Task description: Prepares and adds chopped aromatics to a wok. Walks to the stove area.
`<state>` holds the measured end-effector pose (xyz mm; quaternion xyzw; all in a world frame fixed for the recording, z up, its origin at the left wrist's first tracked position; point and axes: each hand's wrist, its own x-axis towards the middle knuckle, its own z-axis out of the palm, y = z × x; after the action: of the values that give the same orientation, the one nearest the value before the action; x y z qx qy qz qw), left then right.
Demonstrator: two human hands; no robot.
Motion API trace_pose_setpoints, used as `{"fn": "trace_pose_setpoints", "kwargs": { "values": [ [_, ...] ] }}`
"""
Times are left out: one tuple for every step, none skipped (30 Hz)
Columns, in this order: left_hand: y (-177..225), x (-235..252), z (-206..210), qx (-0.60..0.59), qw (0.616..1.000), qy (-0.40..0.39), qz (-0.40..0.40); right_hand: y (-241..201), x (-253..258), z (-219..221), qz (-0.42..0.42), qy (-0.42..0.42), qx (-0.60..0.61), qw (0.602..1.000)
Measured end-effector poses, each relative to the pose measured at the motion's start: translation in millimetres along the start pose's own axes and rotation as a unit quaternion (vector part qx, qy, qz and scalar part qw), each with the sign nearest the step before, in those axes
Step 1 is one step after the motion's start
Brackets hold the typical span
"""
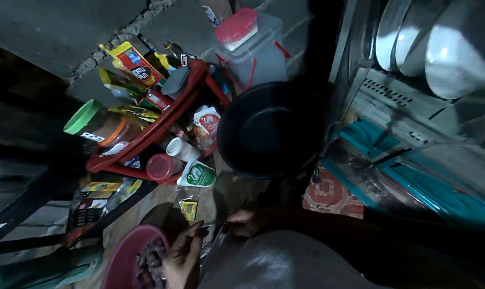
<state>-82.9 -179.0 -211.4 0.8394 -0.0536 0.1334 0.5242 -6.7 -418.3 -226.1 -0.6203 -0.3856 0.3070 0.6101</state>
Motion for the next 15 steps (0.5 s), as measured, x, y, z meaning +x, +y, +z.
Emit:
{"fn": "trace_pose_setpoints", "kwargs": {
  "values": [
    [0.0,0.2,2.1,0.009,1.0,0.0,-0.003,-1.5,-2.7,0.2,0.011,0.004,-0.005,1.0],
    [-0.5,0.5,3.7,0.017,1.0,0.0,-0.005,-4.0,-5.4,0.4,0.023,0.006,-0.015,1.0],
    [-1.8,1.0,4.9,0.024,1.0,0.0,-0.005,-7.9,-7.6,0.3,0.037,0.005,-0.029,0.999],
    [-3.8,1.0,5.8,0.029,1.0,-0.002,-0.007,-10.9,-9.4,0.6,0.048,0.004,-0.043,0.998],
    [-5.1,1.2,6.7,0.036,0.999,-0.003,-0.009,-12.2,-11.1,1.5,0.055,0.007,-0.055,0.997],
    [-5.7,1.2,7.4,0.044,0.999,-0.007,-0.015,-10.2,-12.5,2.3,0.056,0.007,-0.063,0.996],
    [-5.0,1.0,8.5,0.058,0.998,-0.01,-0.022,-6.0,-14.1,3.8,0.051,0.013,-0.067,0.996],
    [-4.3,0.7,9.0,0.075,0.997,-0.012,-0.031,-3.5,-16.3,5.0,0.046,0.02,-0.069,0.996],
    [-4.2,-0.2,8.7,0.095,0.994,-0.011,-0.044,1.1,-18.5,7.5,0.03,0.036,-0.071,0.996],
    [-5.3,-2.0,7.5,0.113,0.991,-0.01,-0.064,2.7,-20.4,8.2,0.034,0.033,-0.059,0.997],
    [-7.8,-4.7,5.0,0.125,0.989,-0.013,-0.084,6.4,-21.8,9.9,0.036,0.033,-0.047,0.998],
    [-11.6,-7.5,1.5,0.128,0.986,-0.024,-0.106,9.6,-22.7,11.3,0.049,0.028,-0.032,0.998],
    [-15.7,-10.9,-2.6,0.126,0.982,-0.044,-0.132,15.0,-23.7,14.0,0.066,0.026,-0.018,0.997],
    [-18.8,-14.7,-5.7,0.126,0.975,-0.074,-0.167,24.8,-25.7,18.0,0.083,0.032,-0.01,0.996],
    [-20.1,-17.6,-6.8,0.13,0.964,-0.102,-0.207,32.7,-27.8,21.1,0.101,0.029,-0.004,0.994]
  ]
}}
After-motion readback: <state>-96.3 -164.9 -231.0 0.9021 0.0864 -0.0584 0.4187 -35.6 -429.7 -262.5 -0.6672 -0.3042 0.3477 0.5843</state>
